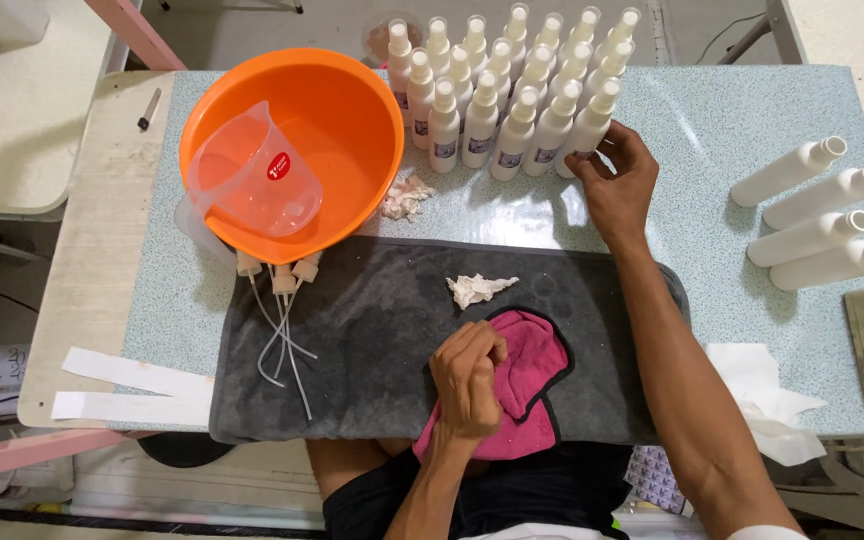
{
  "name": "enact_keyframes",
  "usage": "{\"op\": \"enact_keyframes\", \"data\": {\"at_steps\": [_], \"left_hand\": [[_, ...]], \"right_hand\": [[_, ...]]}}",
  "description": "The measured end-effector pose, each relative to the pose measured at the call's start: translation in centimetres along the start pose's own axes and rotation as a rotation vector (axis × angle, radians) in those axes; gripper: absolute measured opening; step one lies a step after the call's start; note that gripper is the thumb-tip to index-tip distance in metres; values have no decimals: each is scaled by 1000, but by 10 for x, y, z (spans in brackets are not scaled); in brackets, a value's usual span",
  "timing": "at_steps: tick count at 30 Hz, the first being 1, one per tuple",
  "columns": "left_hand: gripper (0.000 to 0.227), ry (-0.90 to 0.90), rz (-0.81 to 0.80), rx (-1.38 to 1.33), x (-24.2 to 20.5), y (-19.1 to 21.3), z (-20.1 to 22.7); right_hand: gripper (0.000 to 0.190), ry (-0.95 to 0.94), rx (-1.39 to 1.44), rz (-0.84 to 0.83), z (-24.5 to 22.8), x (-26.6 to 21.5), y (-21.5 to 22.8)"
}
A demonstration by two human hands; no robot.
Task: The person inserts a spray pump mechanism into a white plastic bottle, then screws on the spray nozzle cap. They wipe the bottle with a cloth and place it with other finished bottles. The person repeats the process with another bottle.
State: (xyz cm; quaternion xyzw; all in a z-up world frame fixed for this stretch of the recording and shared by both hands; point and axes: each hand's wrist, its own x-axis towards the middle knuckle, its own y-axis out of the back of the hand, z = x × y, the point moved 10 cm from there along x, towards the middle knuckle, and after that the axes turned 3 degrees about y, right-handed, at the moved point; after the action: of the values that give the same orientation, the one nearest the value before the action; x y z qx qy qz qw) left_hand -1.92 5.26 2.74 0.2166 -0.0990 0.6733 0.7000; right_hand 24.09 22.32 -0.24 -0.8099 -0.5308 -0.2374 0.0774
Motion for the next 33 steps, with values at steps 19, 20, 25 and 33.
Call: {"op": "enact_keyframes", "data": {"at_steps": [19,20,25,33], "left_hand": [[14,146,31,216,2,-3,-12],[14,145,28,210,2,-3,-12],[14,140,19,215,2,-6,-14],[16,155,2,229,1,-8,-17]], "right_hand": [[48,-62,-68,44,-7,-5,-7],[47,-91,-53,43,-3,-6,-6],[41,-80,-90,26,-1,-6,-5],[42,-33,-84,45,1,-5,-3]]}}
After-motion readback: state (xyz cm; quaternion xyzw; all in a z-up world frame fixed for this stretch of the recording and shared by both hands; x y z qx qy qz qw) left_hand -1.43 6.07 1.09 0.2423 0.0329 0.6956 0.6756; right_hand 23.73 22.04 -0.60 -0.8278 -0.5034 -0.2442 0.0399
